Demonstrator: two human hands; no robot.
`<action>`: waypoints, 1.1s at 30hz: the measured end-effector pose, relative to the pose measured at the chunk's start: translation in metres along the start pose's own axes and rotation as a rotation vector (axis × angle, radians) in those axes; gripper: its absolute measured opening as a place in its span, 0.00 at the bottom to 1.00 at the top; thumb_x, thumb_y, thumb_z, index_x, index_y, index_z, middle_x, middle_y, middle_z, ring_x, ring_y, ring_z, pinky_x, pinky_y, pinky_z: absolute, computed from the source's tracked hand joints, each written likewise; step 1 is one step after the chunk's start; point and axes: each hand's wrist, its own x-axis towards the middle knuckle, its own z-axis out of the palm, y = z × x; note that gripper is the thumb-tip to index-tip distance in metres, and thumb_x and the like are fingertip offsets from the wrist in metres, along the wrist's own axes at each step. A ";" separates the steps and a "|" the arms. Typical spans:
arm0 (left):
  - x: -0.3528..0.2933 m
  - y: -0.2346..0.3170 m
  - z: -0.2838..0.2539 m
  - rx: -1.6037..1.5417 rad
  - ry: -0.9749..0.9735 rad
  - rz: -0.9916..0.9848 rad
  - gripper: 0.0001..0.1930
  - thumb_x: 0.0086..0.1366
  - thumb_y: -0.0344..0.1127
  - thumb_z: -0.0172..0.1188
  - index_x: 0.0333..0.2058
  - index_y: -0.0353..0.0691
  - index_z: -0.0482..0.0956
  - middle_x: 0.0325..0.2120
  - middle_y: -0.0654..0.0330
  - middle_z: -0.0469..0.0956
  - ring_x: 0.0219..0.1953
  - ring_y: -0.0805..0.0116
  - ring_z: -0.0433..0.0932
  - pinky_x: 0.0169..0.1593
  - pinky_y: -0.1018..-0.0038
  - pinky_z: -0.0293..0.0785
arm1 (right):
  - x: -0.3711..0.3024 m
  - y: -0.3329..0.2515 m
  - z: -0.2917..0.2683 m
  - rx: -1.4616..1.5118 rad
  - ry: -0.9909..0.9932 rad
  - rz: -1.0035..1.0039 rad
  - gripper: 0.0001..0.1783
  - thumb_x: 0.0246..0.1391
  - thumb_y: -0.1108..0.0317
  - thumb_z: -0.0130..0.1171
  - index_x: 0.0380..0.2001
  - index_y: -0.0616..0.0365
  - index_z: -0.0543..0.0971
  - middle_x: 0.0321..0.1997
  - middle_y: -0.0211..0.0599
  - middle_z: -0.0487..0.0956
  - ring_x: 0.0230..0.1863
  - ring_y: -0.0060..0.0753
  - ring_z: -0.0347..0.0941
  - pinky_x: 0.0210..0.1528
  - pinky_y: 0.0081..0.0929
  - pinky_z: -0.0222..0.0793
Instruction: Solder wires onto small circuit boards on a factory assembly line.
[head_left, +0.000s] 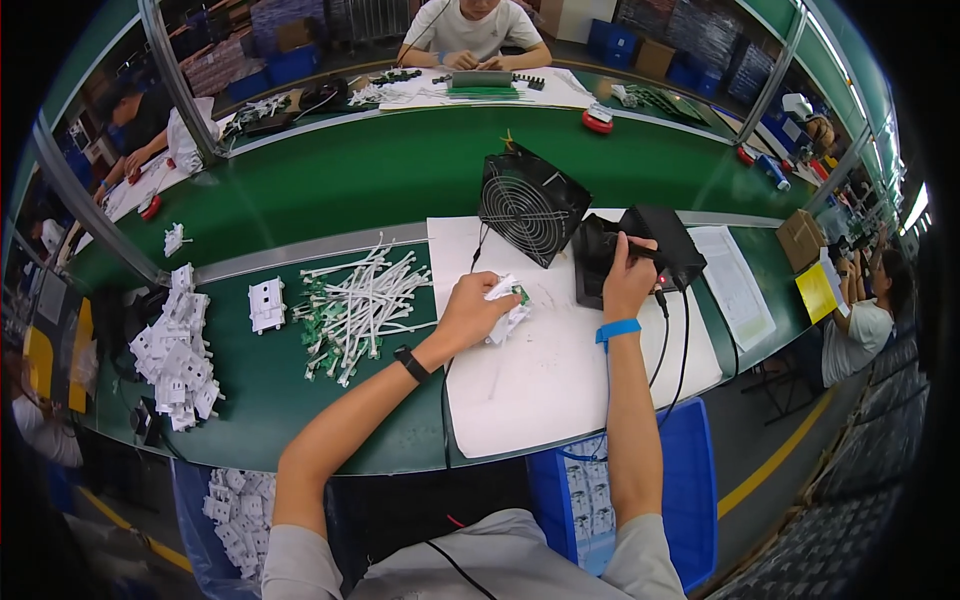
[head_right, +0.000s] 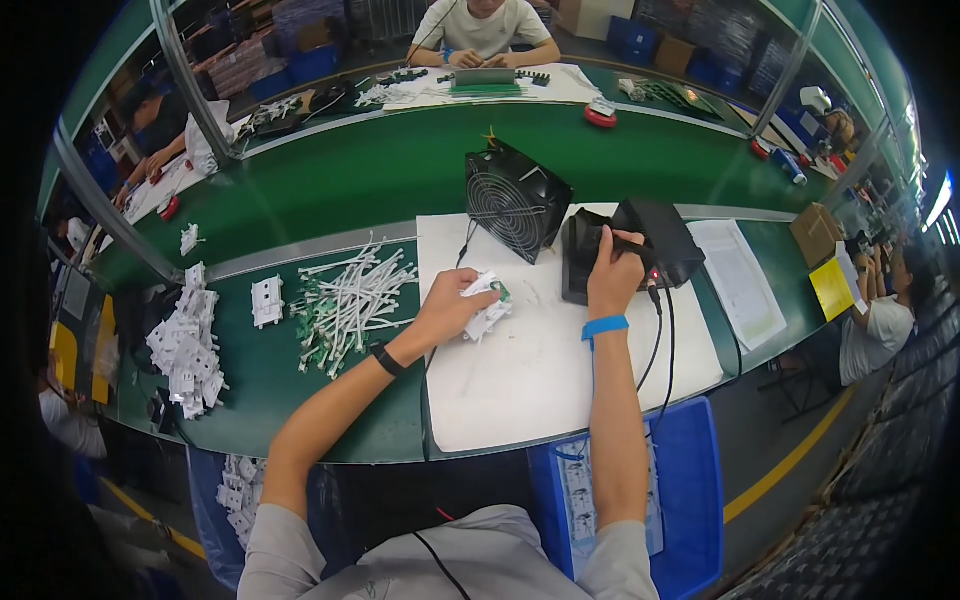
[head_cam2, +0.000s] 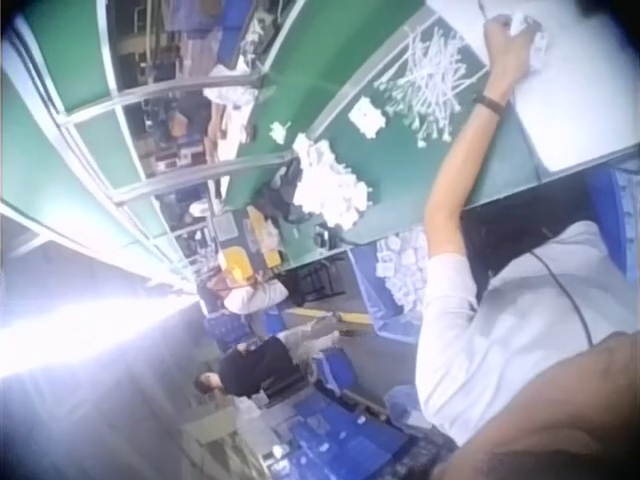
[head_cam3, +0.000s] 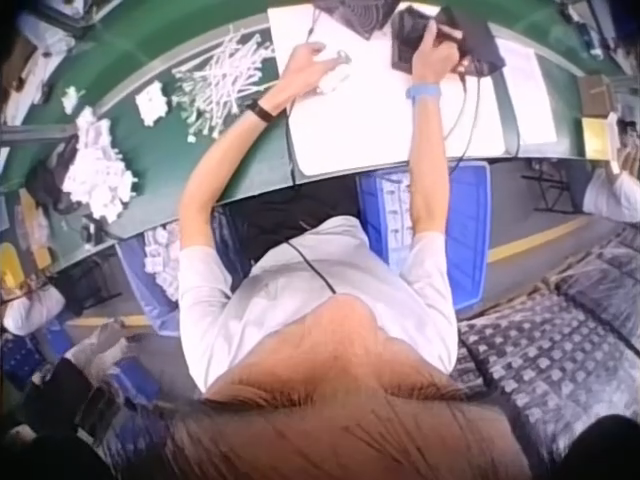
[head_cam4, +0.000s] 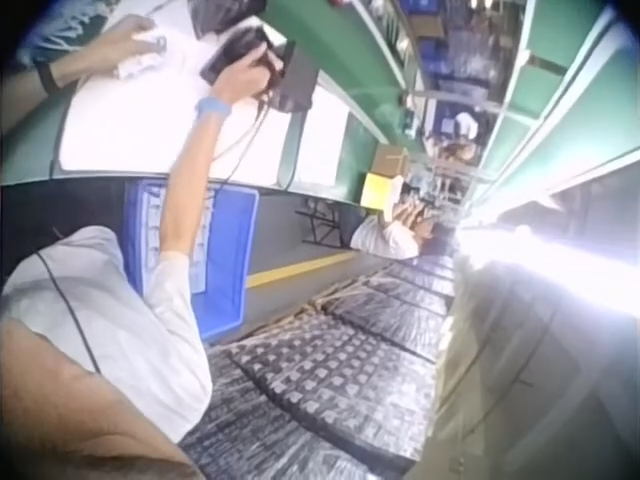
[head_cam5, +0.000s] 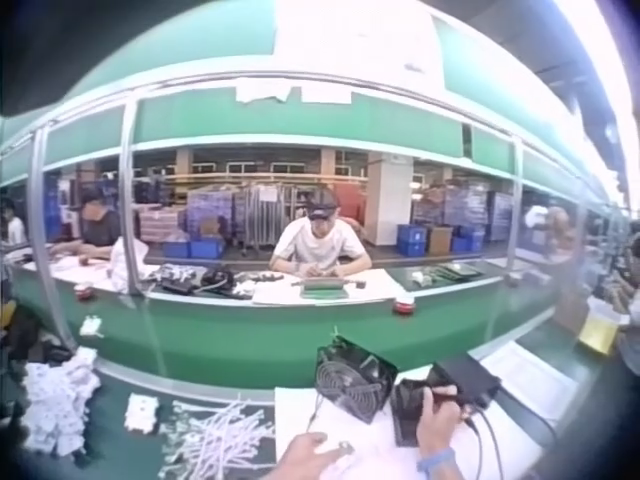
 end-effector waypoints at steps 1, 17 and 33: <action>0.001 -0.001 0.001 0.048 0.015 0.012 0.16 0.61 0.37 0.70 0.33 0.25 0.82 0.26 0.49 0.84 0.28 0.67 0.82 0.33 0.70 0.74 | -0.001 0.004 0.003 -0.001 0.001 0.000 0.11 0.68 0.67 0.59 0.37 0.65 0.76 0.28 0.42 0.78 0.27 0.32 0.73 0.33 0.29 0.69; 0.018 0.002 -0.011 0.501 0.125 0.324 0.21 0.59 0.41 0.71 0.40 0.26 0.83 0.33 0.42 0.83 0.34 0.43 0.80 0.45 0.59 0.77 | 0.001 -0.021 -0.033 0.295 0.378 -0.190 0.08 0.66 0.74 0.61 0.38 0.61 0.71 0.34 0.32 0.72 0.36 0.23 0.70 0.41 0.20 0.72; -0.012 -0.009 -0.035 0.852 0.005 0.536 0.27 0.61 0.30 0.66 0.58 0.39 0.71 0.56 0.51 0.74 0.59 0.51 0.71 0.61 0.61 0.70 | -0.070 -0.046 -0.006 0.469 -0.201 0.189 0.07 0.63 0.75 0.64 0.34 0.61 0.74 0.30 0.29 0.74 0.31 0.16 0.69 0.35 0.17 0.66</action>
